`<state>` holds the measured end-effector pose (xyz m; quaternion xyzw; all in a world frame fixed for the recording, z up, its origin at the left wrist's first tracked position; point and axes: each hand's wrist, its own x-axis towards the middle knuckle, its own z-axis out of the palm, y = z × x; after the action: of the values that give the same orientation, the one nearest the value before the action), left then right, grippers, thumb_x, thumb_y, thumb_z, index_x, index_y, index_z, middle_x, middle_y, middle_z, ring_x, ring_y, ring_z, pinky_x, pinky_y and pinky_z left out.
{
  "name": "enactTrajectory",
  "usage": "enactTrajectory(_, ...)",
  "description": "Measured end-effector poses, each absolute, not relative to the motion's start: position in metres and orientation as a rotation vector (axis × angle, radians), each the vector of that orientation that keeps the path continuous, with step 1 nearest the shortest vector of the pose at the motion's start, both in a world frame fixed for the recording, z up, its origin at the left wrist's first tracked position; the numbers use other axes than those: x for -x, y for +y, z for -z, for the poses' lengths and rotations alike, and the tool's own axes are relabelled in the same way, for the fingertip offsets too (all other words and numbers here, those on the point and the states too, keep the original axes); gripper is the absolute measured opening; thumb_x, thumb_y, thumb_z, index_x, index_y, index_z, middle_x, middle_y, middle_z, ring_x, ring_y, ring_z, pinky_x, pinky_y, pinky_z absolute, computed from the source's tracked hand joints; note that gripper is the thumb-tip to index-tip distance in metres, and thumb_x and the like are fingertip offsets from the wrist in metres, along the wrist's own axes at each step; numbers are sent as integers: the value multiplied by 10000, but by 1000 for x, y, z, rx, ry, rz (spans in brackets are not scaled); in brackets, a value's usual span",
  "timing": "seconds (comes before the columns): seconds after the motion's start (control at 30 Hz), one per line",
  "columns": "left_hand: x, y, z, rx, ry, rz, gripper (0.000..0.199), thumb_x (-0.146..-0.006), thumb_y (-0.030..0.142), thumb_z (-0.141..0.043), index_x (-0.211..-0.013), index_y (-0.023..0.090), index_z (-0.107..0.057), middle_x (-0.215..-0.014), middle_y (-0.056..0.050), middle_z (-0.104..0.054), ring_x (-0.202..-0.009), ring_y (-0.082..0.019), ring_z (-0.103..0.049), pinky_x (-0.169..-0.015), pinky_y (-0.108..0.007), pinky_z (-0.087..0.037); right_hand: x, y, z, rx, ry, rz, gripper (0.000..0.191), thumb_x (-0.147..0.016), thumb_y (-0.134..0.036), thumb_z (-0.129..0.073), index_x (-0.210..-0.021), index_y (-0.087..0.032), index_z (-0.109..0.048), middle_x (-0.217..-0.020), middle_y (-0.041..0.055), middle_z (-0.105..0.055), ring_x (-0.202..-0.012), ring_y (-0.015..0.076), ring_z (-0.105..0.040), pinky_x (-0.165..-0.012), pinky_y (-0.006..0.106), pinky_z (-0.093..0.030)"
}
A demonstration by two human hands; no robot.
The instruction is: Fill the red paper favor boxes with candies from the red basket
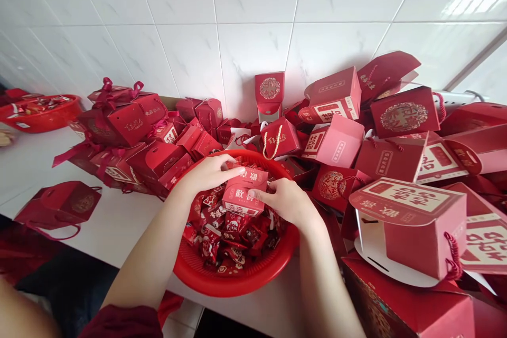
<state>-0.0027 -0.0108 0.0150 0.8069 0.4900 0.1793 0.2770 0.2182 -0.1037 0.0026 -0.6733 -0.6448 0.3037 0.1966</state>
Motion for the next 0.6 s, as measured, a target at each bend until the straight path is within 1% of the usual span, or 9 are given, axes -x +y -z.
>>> enactTrajectory(0.1, -1, -13, -16, -2128, 1301, -504, 440, -850, 603, -625, -1054, 232, -744, -1069, -77, -737, -954, -256, -681, -772, -319, -518, -217, -103, -1, 1857, -1796, -859, 508, -788, -709, -633, -709, -210, -680, -743, 60, -707, -688, 217, -634, -549, 279, -391)
enactTrajectory(0.13, -1, -12, -16, -2091, 1252, -495, 413, -848, 589, -636, -1027, 235, -753, -1042, -69, -737, -927, -241, -679, -735, -296, -514, -217, -103, 0, 1840, -1795, -872, 505, -783, -705, -639, -699, -209, -678, -728, 57, -698, -676, 212, -624, -545, 277, -385)
enactTrajectory(0.2, -1, -10, -17, -1960, 1152, -472, 370, -836, 546, -677, -1023, 238, -761, -860, -48, -713, -719, -180, -644, -582, -245, -468, -217, -102, 0, 1823, -1777, -885, 510, -807, -698, -609, -674, -209, -661, -694, 52, -675, -649, 199, -600, -545, 273, -372)
enactTrajectory(0.27, 0, -9, -18, -1770, 1075, -511, 371, -822, 480, -726, -1103, 238, -744, -641, 1, -595, -491, -108, -490, -434, -207, -340, -218, -100, 1, 1832, -1727, -838, 514, -876, -668, -526, -667, -211, -637, -679, 47, -653, -638, 186, -571, -556, 272, -355)
enactTrajectory(0.33, 0, -8, -21, -1567, 963, -665, 384, -817, 406, -752, -1157, 232, -718, -527, 57, -447, -408, -66, -350, -393, -184, -263, -220, -99, 1, 1859, -1654, -743, 491, -934, -609, -454, -689, -216, -620, -693, 40, -646, -642, 177, -546, -576, 272, -342)
enactTrajectory(0.37, 0, -8, -23, -1470, 892, -762, 371, -813, 370, -759, -1152, 228, -714, -515, 72, -406, -399, -52, -315, -392, -172, -260, -221, -99, 1, 1868, -1624, -701, 470, -947, -581, -441, -703, -220, -616, -705, 38, -649, -647, 175, -539, -586, 272, -339)
enactTrajectory(0.43, 0, -8, -27, -1284, 762, -940, 317, -793, 294, -768, -1096, 216, -719, -533, 80, -405, -393, -28, -284, -392, -148, -279, -224, -99, 2, 1864, -1591, -651, 423, -950, -546, -454, -724, -226, -612, -723, 33, -656, -657, 173, -535, -605, 269, -339)
enactTrajectory(0.53, 1, -5, -33, -1022, 661, -1172, 209, -765, 180, -743, -972, 191, -717, -611, 64, -506, -390, -1, -297, -374, -113, -286, -229, -99, 2, 1873, -1551, -581, 401, -949, -540, -462, -725, -233, -592, -706, 27, -646, -644, 176, -523, -608, 269, -334)
enactTrajectory(0.6, 2, -3, -36, -896, 616, -1290, 158, -771, 144, -697, -925, 178, -702, -643, 54, -553, -382, 6, -305, -356, -102, -274, -231, -101, 1, 1899, -1501, -513, 418, -954, -554, -451, -701, -237, -554, -671, 19, -622, -630, 181, -508, -604, 274, -328)
